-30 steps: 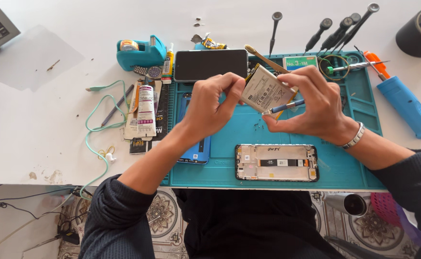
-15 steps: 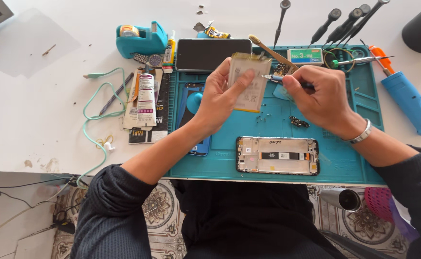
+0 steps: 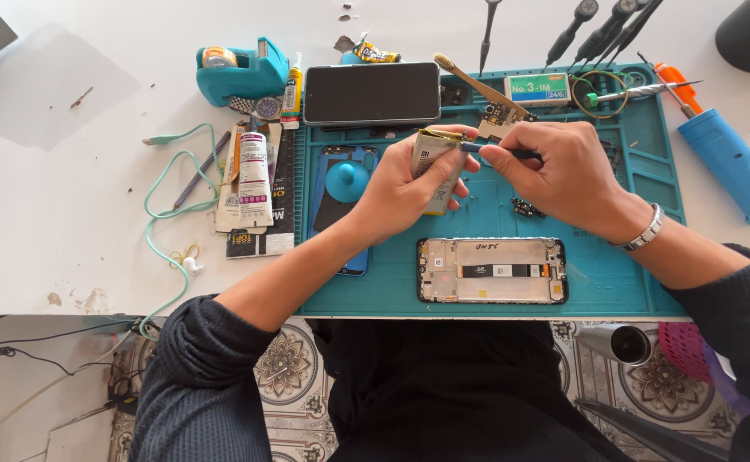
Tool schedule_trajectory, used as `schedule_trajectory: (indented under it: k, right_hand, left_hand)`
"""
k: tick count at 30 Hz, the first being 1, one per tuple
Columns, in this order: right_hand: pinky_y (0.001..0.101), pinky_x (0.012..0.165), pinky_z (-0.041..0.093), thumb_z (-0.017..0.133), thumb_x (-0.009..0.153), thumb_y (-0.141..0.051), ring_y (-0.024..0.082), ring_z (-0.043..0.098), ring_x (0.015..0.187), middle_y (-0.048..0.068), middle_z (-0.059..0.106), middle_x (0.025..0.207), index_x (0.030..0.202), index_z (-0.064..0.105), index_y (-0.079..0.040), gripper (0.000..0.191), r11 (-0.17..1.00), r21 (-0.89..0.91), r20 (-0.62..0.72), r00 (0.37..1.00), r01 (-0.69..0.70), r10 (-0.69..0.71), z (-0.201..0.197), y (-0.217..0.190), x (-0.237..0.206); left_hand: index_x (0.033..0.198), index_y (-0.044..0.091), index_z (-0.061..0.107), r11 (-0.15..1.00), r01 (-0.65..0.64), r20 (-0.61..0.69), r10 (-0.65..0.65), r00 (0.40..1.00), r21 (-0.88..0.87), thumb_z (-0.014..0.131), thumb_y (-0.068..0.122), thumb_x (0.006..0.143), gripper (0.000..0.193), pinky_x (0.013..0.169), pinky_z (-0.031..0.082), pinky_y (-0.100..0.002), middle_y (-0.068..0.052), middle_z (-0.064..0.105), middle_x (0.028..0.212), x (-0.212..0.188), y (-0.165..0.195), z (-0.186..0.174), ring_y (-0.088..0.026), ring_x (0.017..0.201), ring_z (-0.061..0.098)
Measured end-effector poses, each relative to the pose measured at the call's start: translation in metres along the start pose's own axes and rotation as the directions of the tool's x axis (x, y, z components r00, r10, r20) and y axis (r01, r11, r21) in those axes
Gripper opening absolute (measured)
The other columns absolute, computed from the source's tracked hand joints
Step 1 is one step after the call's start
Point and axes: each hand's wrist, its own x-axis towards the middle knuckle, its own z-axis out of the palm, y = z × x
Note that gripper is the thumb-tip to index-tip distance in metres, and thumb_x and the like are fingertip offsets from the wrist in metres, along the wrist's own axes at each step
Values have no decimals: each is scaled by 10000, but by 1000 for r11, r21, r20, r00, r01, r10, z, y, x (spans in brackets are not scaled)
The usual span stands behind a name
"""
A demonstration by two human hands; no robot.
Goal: The person works at a repair bench on a disassembled smartphone, using a screwdriver to remove components from the phone body. They then peel the adhesive from a battery pack and press a blue suction tool against the battery, working it to lift it out of the phone frame.
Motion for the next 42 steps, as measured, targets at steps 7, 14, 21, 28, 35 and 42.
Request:
schedule_trajectory:
  k: [7,14,21,28,35,42]
  right_hand:
    - [287,467,395,752,995,-324,133,543,461,35,581,558,863,731,-33,320,998,-57,-8,1000,10,-10,-3,-5,-2]
    - [311,491,433,760,994,-329,173,605,498,57,634,616,868,745,-35,320,995,-104,-10,1000,12,-13,0,-7,-4]
    - [316,495,435,764,981,-320,190,609,514,79,649,652,876,761,-31,308,996,-83,-19,999,32,-34,-1,-10,-6]
    - [316,501,448,762,985,-329,203,621,519,79,644,638,862,743,-25,328,996,-89,-15,999,27,-29,-2,-8,-2]
    - [322,495,452,761,976,-327,203,633,506,83,646,621,861,743,-28,320,997,-80,-20,1000,-7,5,-1,-8,-1]
    - [334,499,466,744,963,-288,227,629,526,107,659,661,868,754,-36,269,995,-84,6,998,57,-57,-3,-13,2]
  left_hand:
    - [1418,62,573,999,15,-33,-14,999,44,600,175,1066,371,738,637,-289,-80,726,1087,0,-2,0,-118,865,709]
    - [1356,22,622,995,40,-68,-34,997,90,600,160,1063,325,680,612,-272,-73,728,1060,1,-9,-2,-101,815,691]
    - [1317,9,639,990,30,-69,-21,997,136,604,151,1052,304,641,585,-260,-63,731,1035,1,-12,1,-93,785,681]
    - [1302,-1,634,996,56,-77,-51,996,67,609,163,1047,305,665,609,-274,-67,724,1029,3,-9,-1,-103,787,689]
    - [1238,-16,641,995,64,-76,-58,995,72,593,130,1040,250,666,614,-284,-64,711,996,5,-8,-3,-106,767,684]
    - [1113,-17,661,992,68,-26,-65,998,107,584,143,1057,186,659,587,-272,-45,700,936,4,-6,-3,-97,755,677]
